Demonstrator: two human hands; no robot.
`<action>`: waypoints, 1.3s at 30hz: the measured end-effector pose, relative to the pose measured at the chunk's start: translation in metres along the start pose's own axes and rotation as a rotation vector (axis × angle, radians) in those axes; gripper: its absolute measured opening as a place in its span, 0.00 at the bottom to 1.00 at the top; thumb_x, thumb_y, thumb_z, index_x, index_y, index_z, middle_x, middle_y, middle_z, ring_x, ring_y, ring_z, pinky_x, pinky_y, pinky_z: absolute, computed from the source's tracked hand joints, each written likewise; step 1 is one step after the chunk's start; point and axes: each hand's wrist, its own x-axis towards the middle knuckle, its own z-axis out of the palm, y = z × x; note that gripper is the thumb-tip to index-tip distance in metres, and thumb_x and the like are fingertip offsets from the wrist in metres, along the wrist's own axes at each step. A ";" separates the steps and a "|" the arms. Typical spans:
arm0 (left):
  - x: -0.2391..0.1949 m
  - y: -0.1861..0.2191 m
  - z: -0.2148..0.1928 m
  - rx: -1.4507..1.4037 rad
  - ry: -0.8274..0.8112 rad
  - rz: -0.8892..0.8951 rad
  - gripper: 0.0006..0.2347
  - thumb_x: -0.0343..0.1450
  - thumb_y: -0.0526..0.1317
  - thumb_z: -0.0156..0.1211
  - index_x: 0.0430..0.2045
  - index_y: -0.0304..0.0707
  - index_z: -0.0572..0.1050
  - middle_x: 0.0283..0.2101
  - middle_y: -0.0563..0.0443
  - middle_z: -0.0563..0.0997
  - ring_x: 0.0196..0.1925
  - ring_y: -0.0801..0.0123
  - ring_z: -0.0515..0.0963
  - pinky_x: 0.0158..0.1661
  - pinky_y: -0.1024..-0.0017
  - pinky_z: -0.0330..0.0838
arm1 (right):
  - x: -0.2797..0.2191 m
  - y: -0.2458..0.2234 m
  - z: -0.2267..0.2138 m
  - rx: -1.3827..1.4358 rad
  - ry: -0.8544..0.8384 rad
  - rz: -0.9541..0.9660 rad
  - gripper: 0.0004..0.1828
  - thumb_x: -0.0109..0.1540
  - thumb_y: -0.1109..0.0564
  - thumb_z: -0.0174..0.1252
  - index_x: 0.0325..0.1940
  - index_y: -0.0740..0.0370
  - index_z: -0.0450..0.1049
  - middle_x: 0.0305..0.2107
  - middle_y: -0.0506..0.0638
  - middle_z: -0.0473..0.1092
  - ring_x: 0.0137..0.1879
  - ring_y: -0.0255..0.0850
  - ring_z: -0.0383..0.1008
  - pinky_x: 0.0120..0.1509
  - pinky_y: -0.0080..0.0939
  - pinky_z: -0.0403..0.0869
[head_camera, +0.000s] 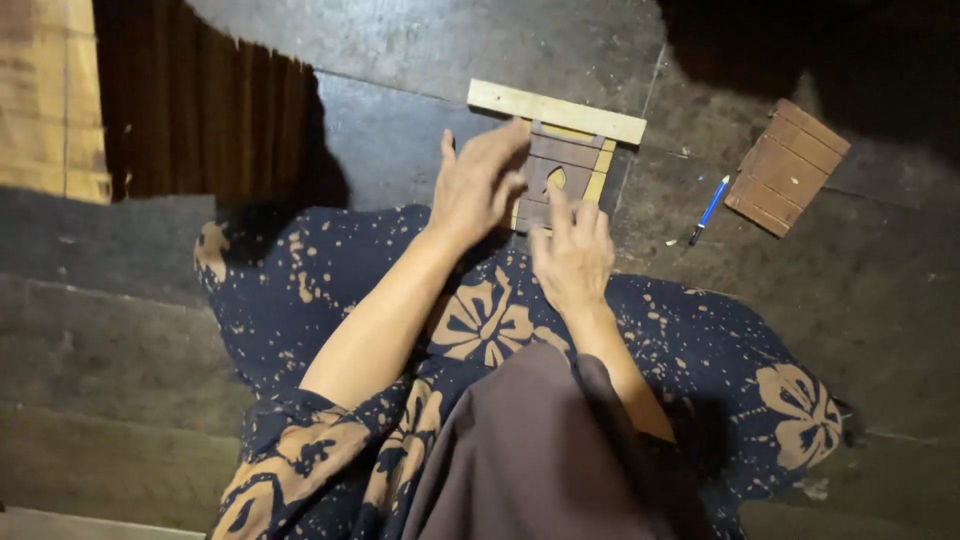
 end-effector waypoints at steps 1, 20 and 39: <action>-0.002 0.001 -0.004 -0.125 0.072 -0.085 0.20 0.72 0.40 0.65 0.60 0.51 0.71 0.62 0.48 0.76 0.66 0.51 0.72 0.62 0.23 0.47 | 0.003 -0.003 -0.004 -0.091 -0.055 -0.012 0.26 0.63 0.48 0.60 0.63 0.59 0.71 0.38 0.53 0.65 0.44 0.50 0.68 0.49 0.49 0.71; -0.022 0.047 0.031 -0.100 0.133 -0.334 0.30 0.66 0.36 0.73 0.63 0.44 0.65 0.69 0.39 0.64 0.70 0.42 0.60 0.65 0.25 0.44 | -0.040 0.075 -0.035 -0.414 -0.214 0.499 0.25 0.58 0.53 0.71 0.59 0.44 0.73 0.43 0.51 0.64 0.50 0.57 0.69 0.48 0.58 0.75; -0.026 0.105 -0.072 -0.224 0.248 -0.287 0.50 0.41 0.45 0.72 0.65 0.53 0.61 0.67 0.45 0.58 0.69 0.52 0.59 0.56 0.56 0.53 | -0.069 0.132 0.012 -0.157 0.018 0.480 0.32 0.49 0.66 0.63 0.57 0.47 0.78 0.48 0.53 0.65 0.52 0.58 0.75 0.56 0.55 0.75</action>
